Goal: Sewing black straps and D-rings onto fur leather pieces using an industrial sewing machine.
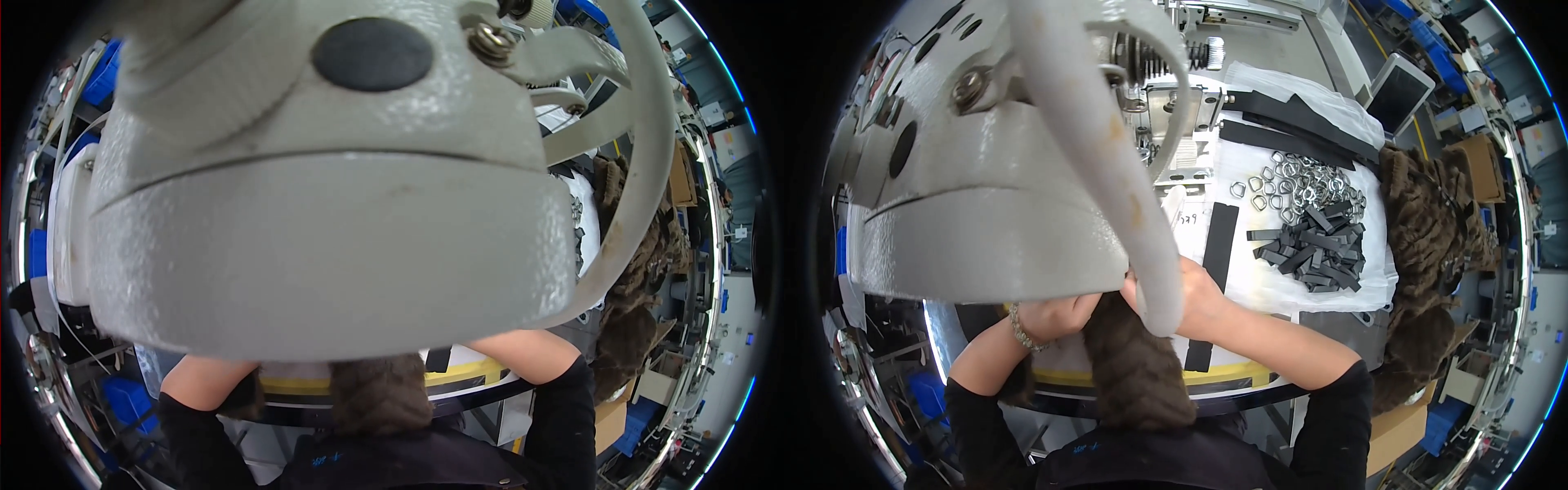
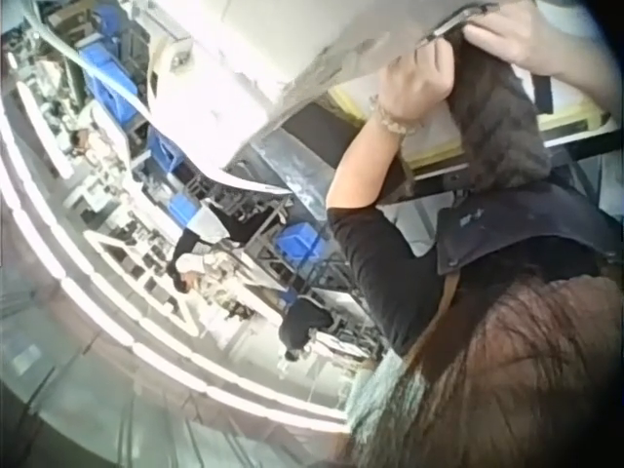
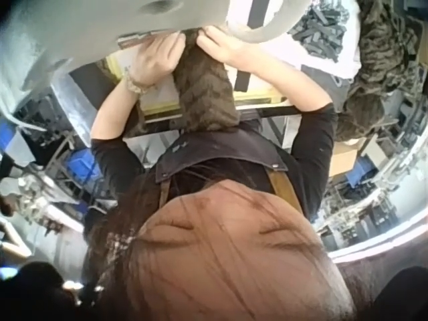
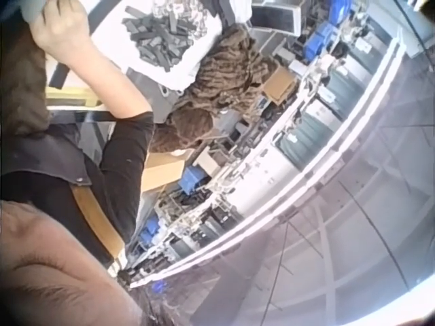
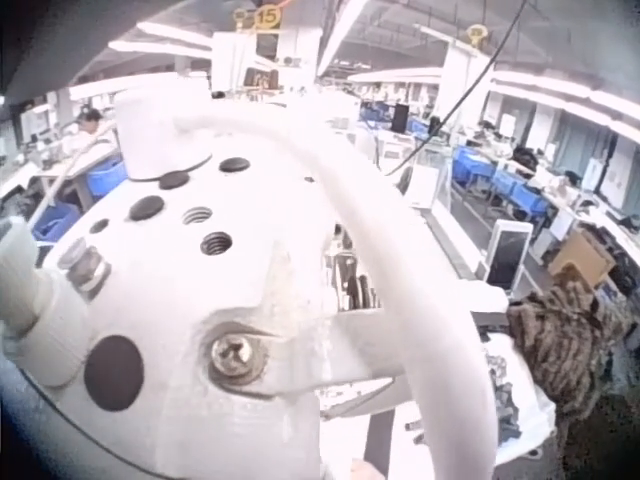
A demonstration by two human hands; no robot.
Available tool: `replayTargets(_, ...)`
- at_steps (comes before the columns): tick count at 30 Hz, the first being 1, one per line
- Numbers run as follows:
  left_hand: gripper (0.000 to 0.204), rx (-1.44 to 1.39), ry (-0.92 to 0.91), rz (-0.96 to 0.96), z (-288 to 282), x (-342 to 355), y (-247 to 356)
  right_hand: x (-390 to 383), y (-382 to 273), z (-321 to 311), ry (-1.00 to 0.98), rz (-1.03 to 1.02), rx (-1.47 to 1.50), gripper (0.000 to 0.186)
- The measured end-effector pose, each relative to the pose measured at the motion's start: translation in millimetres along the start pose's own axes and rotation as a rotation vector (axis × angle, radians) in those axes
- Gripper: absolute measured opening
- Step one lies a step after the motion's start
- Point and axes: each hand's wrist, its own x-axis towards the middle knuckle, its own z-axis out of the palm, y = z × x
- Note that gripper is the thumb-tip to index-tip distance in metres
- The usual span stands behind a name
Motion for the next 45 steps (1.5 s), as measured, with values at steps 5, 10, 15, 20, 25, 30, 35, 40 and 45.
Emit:
replayTargets(5, 0.016, -0.039, -0.016, 0.006, 4, -9, -3, 4, -1, 1, -0.047, 0.112, 0.078, 0.008)
replayTargets(10, 0.018, 0.039, 0.03, 0.022, 2, -6, -1, 0, 0, -9, -0.122, -0.088, -0.191, 0.013)
replayTargets(15, 0.021, -0.015, -0.024, -0.099, 3, -9, 3, -2, 0, -11, -0.161, -0.034, -0.152, 0.022)
replayTargets(20, 0.025, -0.154, -0.273, -0.254, 3, -19, -2, -4, 4, -17, -0.324, 0.167, -0.11, 0.04)
replayTargets(25, 0.028, -0.095, -0.141, -0.255, 5, -22, 2, 12, -2, -19, -0.217, 0.141, -0.108, 0.031)
replayTargets(30, 0.026, 0.021, -0.159, -0.155, 1, -18, 8, 5, -5, -17, -0.236, 0.005, -0.297, 0.032)
replayTargets(35, 0.025, 0.091, -0.339, -0.011, -2, -20, 7, -13, -6, -7, -0.214, 0.008, -0.345, 0.031)
replayTargets(40, 0.025, -0.015, -0.157, -0.083, -2, -15, 6, -7, -4, -13, -0.238, 0.058, -0.225, 0.03)
replayTargets(45, 0.021, 0.053, -0.119, -0.07, 0, -13, 7, -5, 6, -16, -0.271, 0.418, 0.221, 0.035)
